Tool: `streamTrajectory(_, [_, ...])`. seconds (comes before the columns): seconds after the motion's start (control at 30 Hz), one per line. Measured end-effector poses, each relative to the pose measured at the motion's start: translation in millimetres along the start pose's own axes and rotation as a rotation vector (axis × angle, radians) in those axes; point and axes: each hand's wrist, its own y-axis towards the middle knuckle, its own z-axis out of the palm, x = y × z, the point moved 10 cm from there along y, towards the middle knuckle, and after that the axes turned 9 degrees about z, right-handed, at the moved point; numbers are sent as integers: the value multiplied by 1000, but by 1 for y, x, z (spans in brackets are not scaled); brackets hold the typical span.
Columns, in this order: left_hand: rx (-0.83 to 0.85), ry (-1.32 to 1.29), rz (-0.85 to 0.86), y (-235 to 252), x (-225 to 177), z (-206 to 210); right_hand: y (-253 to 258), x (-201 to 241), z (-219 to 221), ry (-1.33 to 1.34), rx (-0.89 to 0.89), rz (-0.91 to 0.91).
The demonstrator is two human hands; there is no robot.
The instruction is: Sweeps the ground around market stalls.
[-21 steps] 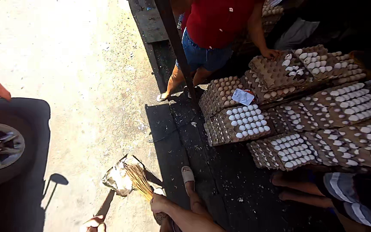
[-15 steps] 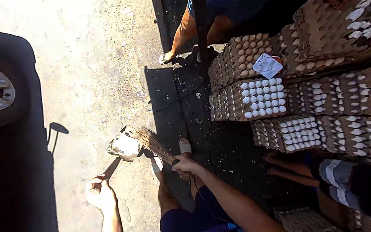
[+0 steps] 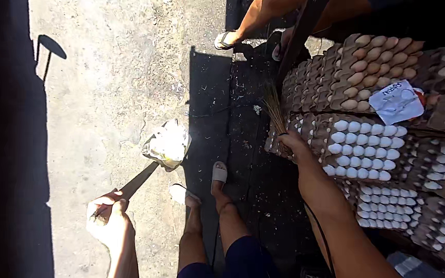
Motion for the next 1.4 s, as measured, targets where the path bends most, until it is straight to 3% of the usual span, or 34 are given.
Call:
streamTrajectory(0.1, [106,-31,30,-7,-8,36,16,30,87,-92,143,-50])
streamTrajectory(0.2, [190,2,2,-5,-15,63,-29,14,102,-35,263,-199])
streamTrajectory(0.37, [176,-41,58,29,-11,64,-135,-98,3,-177,317,-310])
streamTrajectory(0.43, [178,-59,76,39,-10,67,-145,-127,-34,-108,259,-247])
streamTrajectory(0.5, [183,-38,49,44,-10,75,-121,-137,-51,-20,182,-133])
streamTrajectory(0.6, [187,14,-18,40,-10,88,-53,-105,-31,63,46,24])
streamTrajectory(0.67, [217,71,-68,29,-9,94,-34,-66,21,-87,55,13])
streamTrajectory(0.73, [235,95,-72,18,-12,98,-54,-34,77,-395,77,-66])
streamTrajectory(0.83, [233,83,-40,3,-11,93,-126,-24,110,-556,156,-90])
streamTrajectory(0.97, [251,79,-66,-6,-6,78,-210,-52,48,-563,81,-92])
streamTrajectory(1.07, [277,1,-5,-1,1,71,-237,-39,-19,-626,-39,-113])
streamTrajectory(1.17, [302,-20,20,6,-2,81,-198,8,-54,-641,-192,-115])
streamTrajectory(1.27, [336,16,-20,3,-6,87,-112,43,-39,-559,-301,-102])
streamTrajectory(1.33, [366,6,-1,3,-8,86,-84,35,-6,-553,-258,-1])
streamTrajectory(1.4, [353,-20,81,8,-10,73,-93,-12,42,-569,-127,102])
